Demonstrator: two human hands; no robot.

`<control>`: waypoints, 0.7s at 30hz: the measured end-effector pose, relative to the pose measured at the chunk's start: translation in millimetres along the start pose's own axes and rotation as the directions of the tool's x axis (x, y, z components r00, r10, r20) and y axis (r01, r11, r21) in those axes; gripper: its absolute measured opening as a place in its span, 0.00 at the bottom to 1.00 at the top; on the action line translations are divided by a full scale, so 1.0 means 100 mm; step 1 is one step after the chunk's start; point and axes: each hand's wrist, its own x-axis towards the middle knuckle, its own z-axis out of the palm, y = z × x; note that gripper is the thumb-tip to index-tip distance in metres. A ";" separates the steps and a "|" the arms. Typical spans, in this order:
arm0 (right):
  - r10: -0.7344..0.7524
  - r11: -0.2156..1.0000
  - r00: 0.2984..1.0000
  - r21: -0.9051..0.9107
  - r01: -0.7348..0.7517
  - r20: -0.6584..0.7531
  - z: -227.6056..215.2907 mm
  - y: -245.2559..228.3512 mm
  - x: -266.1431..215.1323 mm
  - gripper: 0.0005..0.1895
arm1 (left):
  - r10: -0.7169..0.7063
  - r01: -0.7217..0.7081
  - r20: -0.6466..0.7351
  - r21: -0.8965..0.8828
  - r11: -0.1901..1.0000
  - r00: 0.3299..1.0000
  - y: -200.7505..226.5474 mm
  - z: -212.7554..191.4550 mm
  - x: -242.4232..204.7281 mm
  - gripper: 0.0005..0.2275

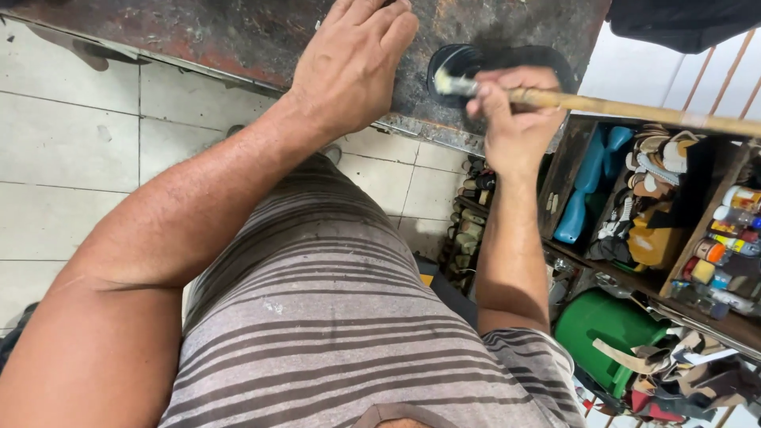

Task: The person applies glue to the bottom of a black shoe sole using a brush. They repeatedly dip the brush into a container of glue and spread it evenly across the sole's surface. The person holds the sole in their left hand while applying the glue with their right hand.

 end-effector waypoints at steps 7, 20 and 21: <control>-0.043 0.975 0.940 -0.221 -0.035 -0.340 -0.31 0.15 0.03 0.08 | -0.007 0.007 -0.010 0.025 1.000 1.000 0.03 0.04 -0.05 0.04; -0.011 1.000 0.996 0.022 0.009 0.089 -0.04 -0.03 0.25 0.12 | -0.079 0.070 0.051 0.160 0.985 0.996 0.04 0.13 -0.11 0.29; -0.006 1.000 0.986 0.009 0.004 0.165 -0.04 -0.08 0.27 0.12 | -0.109 0.100 0.067 0.134 0.986 0.992 0.03 0.16 -0.12 0.34</control>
